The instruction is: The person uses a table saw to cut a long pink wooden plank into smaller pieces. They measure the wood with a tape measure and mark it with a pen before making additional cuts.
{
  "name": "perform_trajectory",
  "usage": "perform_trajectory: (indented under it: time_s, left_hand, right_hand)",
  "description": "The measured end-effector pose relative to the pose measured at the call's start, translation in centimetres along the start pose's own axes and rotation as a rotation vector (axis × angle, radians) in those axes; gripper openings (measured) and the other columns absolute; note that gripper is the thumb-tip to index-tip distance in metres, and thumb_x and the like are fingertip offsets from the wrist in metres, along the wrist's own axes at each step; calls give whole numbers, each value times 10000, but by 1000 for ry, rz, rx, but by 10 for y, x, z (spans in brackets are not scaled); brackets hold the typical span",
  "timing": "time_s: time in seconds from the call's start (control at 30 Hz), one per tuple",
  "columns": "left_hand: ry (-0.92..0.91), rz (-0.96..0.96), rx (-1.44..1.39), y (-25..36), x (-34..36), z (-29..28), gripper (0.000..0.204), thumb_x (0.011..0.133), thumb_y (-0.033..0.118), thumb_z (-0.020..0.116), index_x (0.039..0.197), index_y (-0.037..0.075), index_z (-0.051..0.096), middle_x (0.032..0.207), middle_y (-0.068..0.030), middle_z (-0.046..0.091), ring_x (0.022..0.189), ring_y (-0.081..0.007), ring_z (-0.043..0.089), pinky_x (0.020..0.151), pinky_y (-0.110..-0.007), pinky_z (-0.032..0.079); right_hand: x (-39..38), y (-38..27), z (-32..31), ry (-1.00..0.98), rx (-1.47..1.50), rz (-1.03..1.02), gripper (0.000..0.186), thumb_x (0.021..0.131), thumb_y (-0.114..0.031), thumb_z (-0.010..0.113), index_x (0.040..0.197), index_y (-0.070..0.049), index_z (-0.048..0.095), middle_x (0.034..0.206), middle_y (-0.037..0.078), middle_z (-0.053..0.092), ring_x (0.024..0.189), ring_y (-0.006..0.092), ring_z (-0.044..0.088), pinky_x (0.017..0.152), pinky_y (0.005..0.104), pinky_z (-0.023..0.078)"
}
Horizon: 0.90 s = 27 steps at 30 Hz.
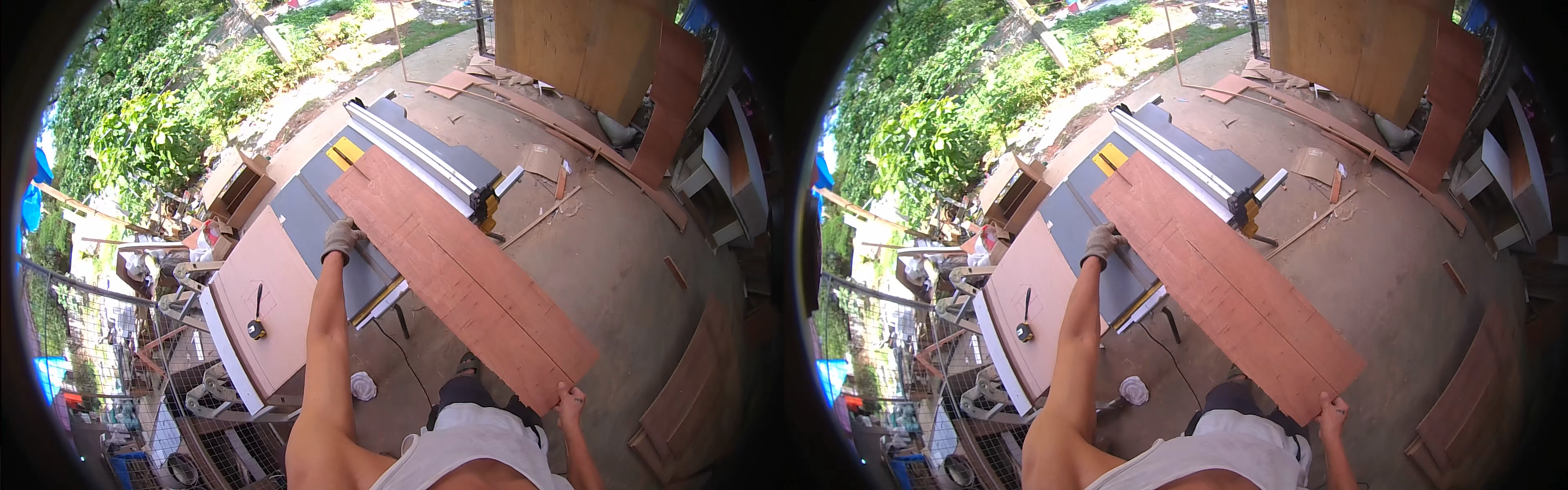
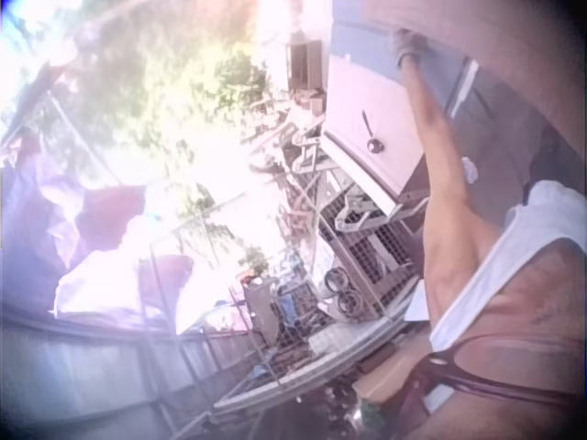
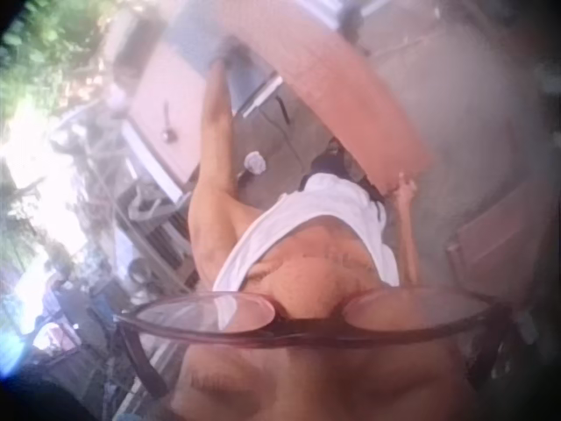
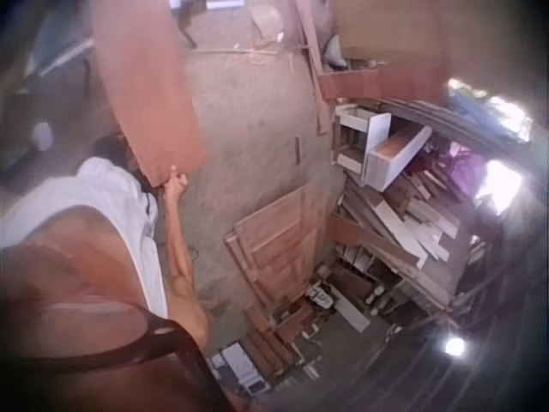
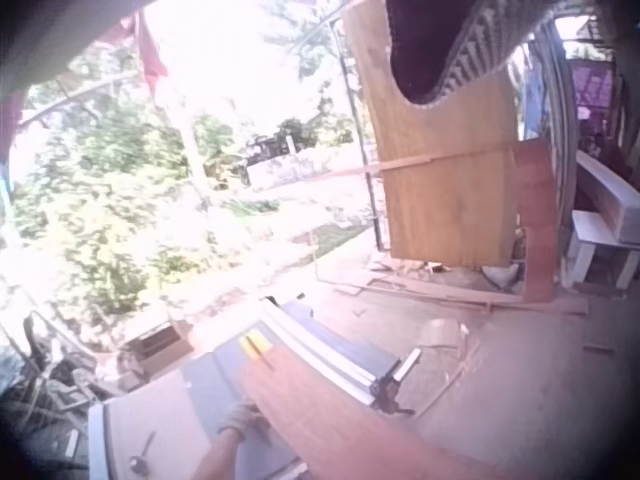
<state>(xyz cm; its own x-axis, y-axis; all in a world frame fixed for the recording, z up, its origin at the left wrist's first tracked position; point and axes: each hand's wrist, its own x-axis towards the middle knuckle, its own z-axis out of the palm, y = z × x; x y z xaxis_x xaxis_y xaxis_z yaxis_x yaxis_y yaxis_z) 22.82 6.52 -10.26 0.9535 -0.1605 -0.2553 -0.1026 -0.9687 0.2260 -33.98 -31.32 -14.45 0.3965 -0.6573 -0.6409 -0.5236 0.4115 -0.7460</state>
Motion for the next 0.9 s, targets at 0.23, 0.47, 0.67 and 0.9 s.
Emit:
perform_trajectory:
  time_s: [0.23, 0.47, 0.67, 0.9]
  left_hand:
    - [217, 150, -149, 5, -70, 84, 585, 791, 340, 643, 1263, 21, 513, 1328, -199, 493, 1216, -363, 476, 1004, -402, 405]
    - [-21, 267, -84, 33, -106, 55, 993, 717, 488, 709, 1406, -84, 279, 1467, -293, 273, 1384, -401, 244, 1125, -408, 259]
    - [-62, 246, 13, 33, -104, 56, 1142, 655, 591, 727, 1433, -75, 222, 1503, -272, 213, 1412, -394, 177, 1130, -470, 210]
    - [-78, 130, 20, 42, -107, 56, 1169, 650, 629, 704, 1456, -47, 195, 1523, -248, 182, 1432, -360, 138, 1139, -500, 147]
  right_hand:
    - [-1, 3, -2, -136, 165, 4, 196, 927, -114, 547, 994, 66, 584, 865, 113, 648, 655, 179, 651, 509, 283, 543]
    - [3, 4, -24, -309, 128, 8, 170, 908, -36, 511, 978, 94, 595, 900, 135, 660, 738, 205, 672, 628, 309, 581]
    - [9, -6, -23, -301, 38, 33, 154, 889, -25, 525, 940, 96, 607, 843, 133, 665, 679, 202, 668, 603, 313, 593]
    - [12, 2, -25, -265, 11, 32, 142, 881, -24, 531, 895, 86, 619, 811, 129, 665, 644, 199, 662, 577, 321, 592]
